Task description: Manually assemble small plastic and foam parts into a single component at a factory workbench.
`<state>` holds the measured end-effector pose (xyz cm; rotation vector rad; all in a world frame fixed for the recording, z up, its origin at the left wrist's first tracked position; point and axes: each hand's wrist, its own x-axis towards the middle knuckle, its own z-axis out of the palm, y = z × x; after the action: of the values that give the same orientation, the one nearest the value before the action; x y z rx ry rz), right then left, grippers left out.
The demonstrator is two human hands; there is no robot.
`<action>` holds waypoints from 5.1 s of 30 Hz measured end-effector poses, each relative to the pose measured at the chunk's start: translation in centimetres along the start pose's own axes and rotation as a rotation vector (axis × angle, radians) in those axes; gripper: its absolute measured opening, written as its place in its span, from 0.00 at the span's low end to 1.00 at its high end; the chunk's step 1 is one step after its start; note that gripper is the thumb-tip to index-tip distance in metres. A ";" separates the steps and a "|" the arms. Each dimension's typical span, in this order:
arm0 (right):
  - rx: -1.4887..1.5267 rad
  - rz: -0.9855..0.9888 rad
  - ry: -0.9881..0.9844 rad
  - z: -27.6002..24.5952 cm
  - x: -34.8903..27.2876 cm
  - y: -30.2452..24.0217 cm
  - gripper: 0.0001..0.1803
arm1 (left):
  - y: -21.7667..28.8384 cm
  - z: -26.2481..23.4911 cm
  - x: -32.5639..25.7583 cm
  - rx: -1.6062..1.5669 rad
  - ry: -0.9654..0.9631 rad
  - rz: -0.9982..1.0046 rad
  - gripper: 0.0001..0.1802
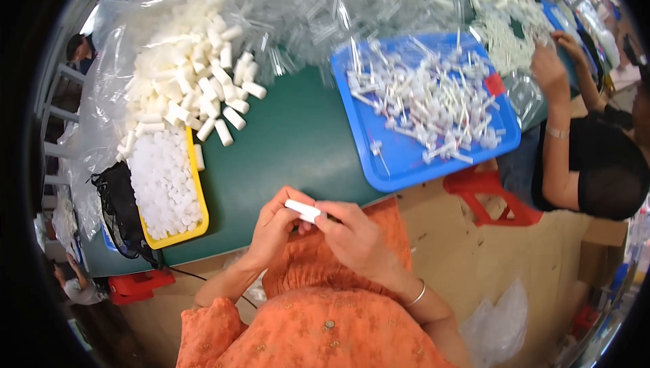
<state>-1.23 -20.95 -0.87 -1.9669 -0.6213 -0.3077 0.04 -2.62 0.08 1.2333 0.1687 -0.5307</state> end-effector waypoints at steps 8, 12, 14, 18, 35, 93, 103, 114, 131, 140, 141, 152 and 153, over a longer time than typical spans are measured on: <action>-0.205 -0.115 0.010 -0.5 2.6 0.4 0.18 | 3.2 -1.1 1.5 0.275 -0.234 -0.029 0.15; -0.327 -0.030 -0.053 0.1 2.5 1.5 0.14 | 8.5 -1.7 8.9 0.895 0.014 0.471 0.11; -0.379 -0.036 -0.077 1.0 2.2 1.6 0.14 | 8.9 -1.5 14.1 0.939 0.218 0.613 0.10; -0.435 -0.052 -0.090 1.8 2.3 1.2 0.15 | 9.0 -0.4 19.2 1.280 0.381 0.629 0.16; 0.268 0.245 0.058 -4.0 2.8 -0.8 0.12 | 5.6 0.0 0.9 0.376 -0.386 0.062 0.22; 1.169 0.980 0.117 4.2 -7.6 -1.6 0.18 | -8.2 3.2 -1.6 -0.227 0.164 -0.159 0.11; 1.668 1.139 0.223 3.4 -6.4 -1.4 0.20 | -5.6 3.3 -1.0 -0.383 0.011 -0.318 0.18; 1.703 1.263 0.015 0.2 -6.0 0.3 0.20 | -8.0 2.3 -0.8 -0.428 0.017 -0.240 0.17; 1.480 1.142 0.140 2.6 -6.3 0.0 0.21 | -8.0 3.2 -0.9 -0.421 0.085 -0.227 0.14; 0.124 0.357 -0.195 -2.6 -4.6 -1.5 0.32 | -4.3 1.5 -3.9 -0.293 -0.036 -0.097 0.18; 0.017 0.121 -0.104 -2.7 -4.2 -1.7 0.35 | -4.2 1.4 -4.0 -0.311 -0.087 -0.118 0.17; -0.050 -0.084 -0.040 -0.7 -4.1 -0.6 0.35 | -3.5 1.9 -4.6 -0.319 -0.166 -0.198 0.15; -0.045 -0.069 -0.043 -0.9 -4.1 -1.0 0.35 | -3.3 2.0 -4.6 -0.317 -0.167 -0.229 0.14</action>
<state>-5.10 -22.57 -1.63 -2.0027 -0.7174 -0.3251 -5.86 -3.88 -0.20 0.8610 0.2445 -0.7715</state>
